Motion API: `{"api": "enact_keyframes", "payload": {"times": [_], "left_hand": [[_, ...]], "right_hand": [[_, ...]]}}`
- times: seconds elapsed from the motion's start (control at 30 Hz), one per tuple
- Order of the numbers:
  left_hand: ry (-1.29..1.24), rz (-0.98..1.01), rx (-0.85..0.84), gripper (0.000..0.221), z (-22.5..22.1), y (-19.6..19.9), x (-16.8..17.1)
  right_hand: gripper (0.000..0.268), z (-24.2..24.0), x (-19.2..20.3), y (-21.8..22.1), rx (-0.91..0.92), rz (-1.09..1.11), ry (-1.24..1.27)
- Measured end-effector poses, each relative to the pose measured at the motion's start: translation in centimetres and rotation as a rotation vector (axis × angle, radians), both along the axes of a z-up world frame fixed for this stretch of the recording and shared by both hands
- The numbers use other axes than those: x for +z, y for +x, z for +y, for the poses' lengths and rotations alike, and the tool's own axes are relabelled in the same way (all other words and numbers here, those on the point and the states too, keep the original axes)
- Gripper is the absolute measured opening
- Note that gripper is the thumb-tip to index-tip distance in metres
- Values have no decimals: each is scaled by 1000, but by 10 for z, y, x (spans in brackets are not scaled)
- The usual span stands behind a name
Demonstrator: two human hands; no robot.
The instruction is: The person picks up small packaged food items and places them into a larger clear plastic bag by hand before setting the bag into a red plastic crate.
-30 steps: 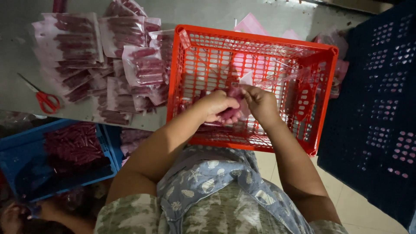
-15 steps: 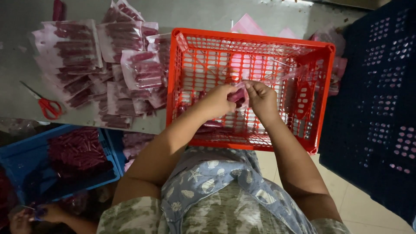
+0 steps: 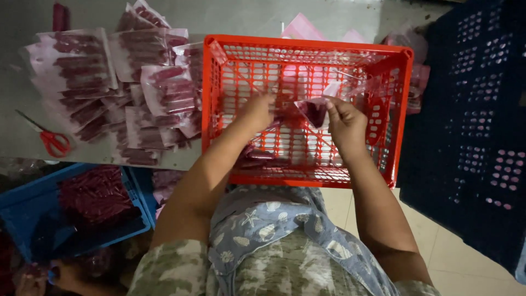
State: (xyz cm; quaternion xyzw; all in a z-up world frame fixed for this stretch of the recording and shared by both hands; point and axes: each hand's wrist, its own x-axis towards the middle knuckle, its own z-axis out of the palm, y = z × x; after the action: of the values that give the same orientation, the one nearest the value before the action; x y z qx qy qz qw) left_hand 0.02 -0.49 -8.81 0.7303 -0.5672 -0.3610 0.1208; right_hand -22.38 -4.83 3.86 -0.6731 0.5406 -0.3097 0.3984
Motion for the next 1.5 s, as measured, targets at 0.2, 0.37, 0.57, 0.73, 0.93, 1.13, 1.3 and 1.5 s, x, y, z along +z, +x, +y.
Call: {"api": "enact_keyframes", "payload": {"times": [0.2,0.37,0.57,0.73,0.93,1.13,1.3,1.5], "left_hand": [[23,-288,-196,54,24,-34,-45],[-22,-287,-108,34,17,-27,-45],[-19,189,150,41,36,-22,93],[-108,261,-60,39,33,-36,167],[27,475,74,84,22,-44,143],[39,675,297,59,35,-34,128],[-634,-71,-2,27,26,-47,59],[-879,-246,98,16,26,-37,114]], "right_hand": [[21,3,12,-18,-51,-1,-52],[17,4,29,-16,-45,-22,-58],[12,-1,0,-21,16,-10,-39],[13,1,-4,6,16,4,7],[32,-3,19,27,51,-91,22],[15,-4,-19,19,48,-135,89],[18,15,15,43,101,-79,104],[15,22,23,69,133,-174,60]]}}
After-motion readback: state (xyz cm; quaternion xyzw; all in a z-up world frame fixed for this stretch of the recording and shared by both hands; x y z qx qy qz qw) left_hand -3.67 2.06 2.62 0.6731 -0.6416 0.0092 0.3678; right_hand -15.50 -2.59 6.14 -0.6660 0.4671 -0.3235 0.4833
